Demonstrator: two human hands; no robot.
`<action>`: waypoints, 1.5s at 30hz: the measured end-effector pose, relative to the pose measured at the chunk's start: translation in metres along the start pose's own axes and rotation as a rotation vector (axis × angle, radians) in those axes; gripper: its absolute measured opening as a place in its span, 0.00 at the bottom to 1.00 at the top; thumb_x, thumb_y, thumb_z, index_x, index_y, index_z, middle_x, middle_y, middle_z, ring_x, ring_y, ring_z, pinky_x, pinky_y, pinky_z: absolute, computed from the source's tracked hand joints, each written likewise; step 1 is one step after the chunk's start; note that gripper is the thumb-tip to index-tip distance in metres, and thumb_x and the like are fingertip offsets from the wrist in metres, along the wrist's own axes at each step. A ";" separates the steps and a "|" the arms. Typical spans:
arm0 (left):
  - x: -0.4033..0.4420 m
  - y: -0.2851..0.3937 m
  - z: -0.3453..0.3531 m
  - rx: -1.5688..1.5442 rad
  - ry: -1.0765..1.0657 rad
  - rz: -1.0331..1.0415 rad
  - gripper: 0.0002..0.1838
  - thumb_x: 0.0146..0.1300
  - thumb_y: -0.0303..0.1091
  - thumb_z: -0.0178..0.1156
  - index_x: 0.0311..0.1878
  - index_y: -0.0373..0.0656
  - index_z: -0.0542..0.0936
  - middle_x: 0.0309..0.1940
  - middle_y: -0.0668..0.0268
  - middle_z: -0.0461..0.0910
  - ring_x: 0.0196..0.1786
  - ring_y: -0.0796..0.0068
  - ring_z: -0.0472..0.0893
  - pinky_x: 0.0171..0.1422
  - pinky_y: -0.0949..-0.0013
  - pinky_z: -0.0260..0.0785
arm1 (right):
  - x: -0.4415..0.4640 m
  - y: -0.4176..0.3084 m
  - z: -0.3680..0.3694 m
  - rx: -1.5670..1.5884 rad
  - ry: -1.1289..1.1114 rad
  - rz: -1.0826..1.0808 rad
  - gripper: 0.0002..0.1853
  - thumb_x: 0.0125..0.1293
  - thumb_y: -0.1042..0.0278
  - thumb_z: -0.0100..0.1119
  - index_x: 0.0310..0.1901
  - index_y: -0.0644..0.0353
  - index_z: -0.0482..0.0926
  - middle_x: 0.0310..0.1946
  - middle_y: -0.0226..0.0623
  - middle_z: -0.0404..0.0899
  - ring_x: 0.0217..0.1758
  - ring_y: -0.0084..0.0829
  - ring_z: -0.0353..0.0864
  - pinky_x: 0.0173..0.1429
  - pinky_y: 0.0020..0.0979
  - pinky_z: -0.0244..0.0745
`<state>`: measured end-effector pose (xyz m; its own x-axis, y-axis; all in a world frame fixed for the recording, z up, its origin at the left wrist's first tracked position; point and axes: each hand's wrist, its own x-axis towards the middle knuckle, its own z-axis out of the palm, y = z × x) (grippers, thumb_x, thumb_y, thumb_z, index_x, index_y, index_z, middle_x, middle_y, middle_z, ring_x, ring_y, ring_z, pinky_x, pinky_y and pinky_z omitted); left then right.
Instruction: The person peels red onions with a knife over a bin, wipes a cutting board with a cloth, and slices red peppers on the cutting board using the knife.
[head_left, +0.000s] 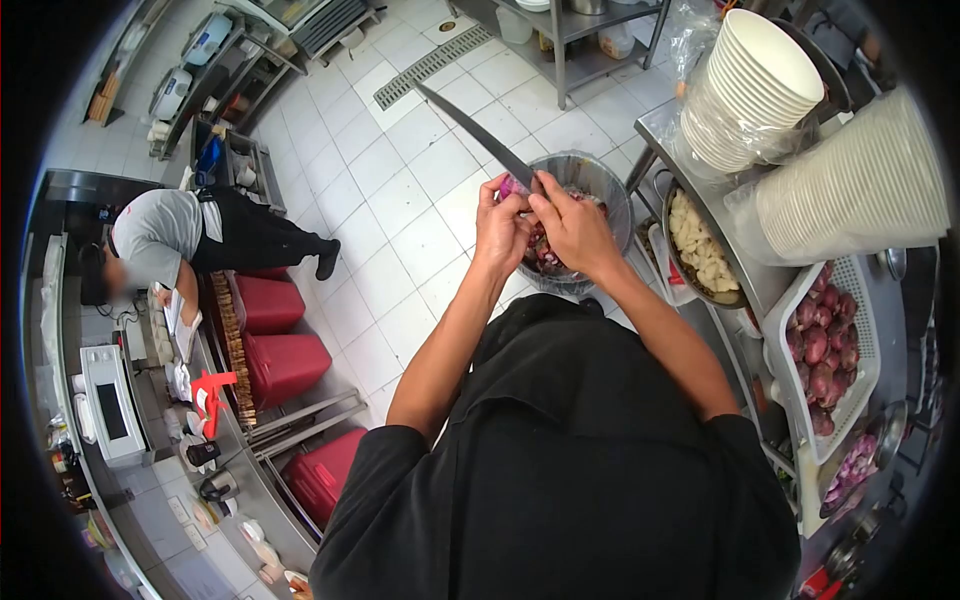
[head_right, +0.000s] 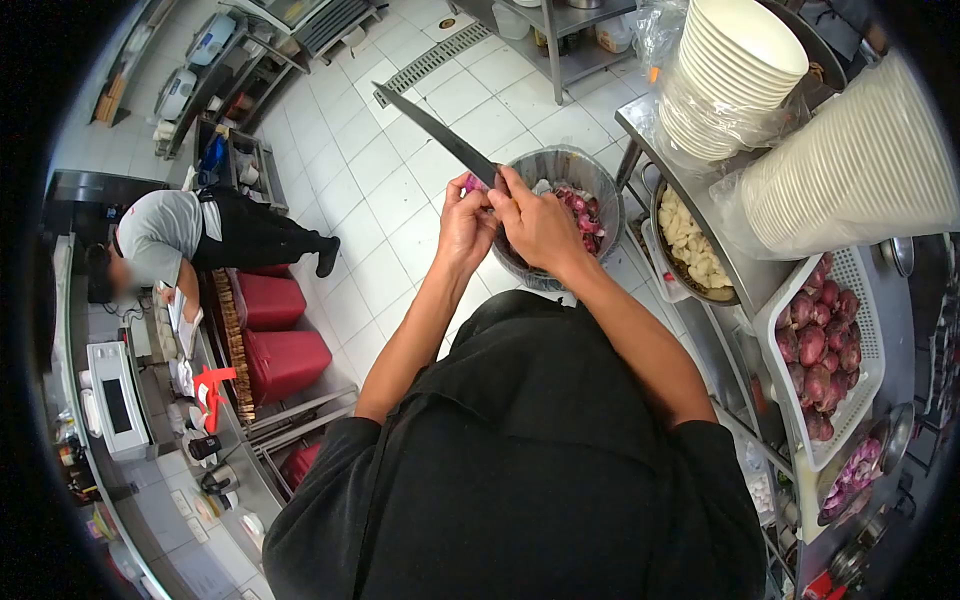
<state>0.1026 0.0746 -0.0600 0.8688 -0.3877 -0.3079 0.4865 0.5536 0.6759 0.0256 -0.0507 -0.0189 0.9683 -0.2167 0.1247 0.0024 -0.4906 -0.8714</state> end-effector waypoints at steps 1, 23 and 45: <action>-0.001 0.001 0.001 0.002 0.000 -0.003 0.24 0.60 0.13 0.50 0.59 0.43 0.62 0.47 0.55 0.77 0.47 0.63 0.81 0.57 0.50 0.78 | 0.001 0.001 0.000 0.031 0.016 -0.001 0.28 0.74 0.51 0.49 0.65 0.66 0.72 0.30 0.62 0.81 0.37 0.61 0.83 0.44 0.50 0.77; -0.003 0.023 -0.009 0.066 -0.128 -0.081 0.26 0.61 0.17 0.54 0.64 0.37 0.67 0.55 0.55 0.76 0.58 0.57 0.79 0.68 0.41 0.71 | 0.034 0.052 -0.024 0.323 -0.211 0.436 0.34 0.76 0.43 0.47 0.72 0.62 0.67 0.17 0.33 0.72 0.15 0.23 0.70 0.21 0.27 0.67; 0.011 0.013 0.004 0.167 -0.176 -0.081 0.23 0.61 0.15 0.51 0.61 0.38 0.68 0.52 0.60 0.77 0.53 0.67 0.80 0.61 0.54 0.78 | 0.008 0.006 -0.027 0.101 -0.107 0.085 0.33 0.74 0.45 0.47 0.69 0.66 0.68 0.31 0.55 0.82 0.44 0.50 0.85 0.55 0.41 0.74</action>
<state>0.1177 0.0745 -0.0522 0.7911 -0.5562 -0.2545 0.5196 0.3917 0.7593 0.0268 -0.0779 -0.0100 0.9871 -0.1603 0.0018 -0.0609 -0.3854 -0.9207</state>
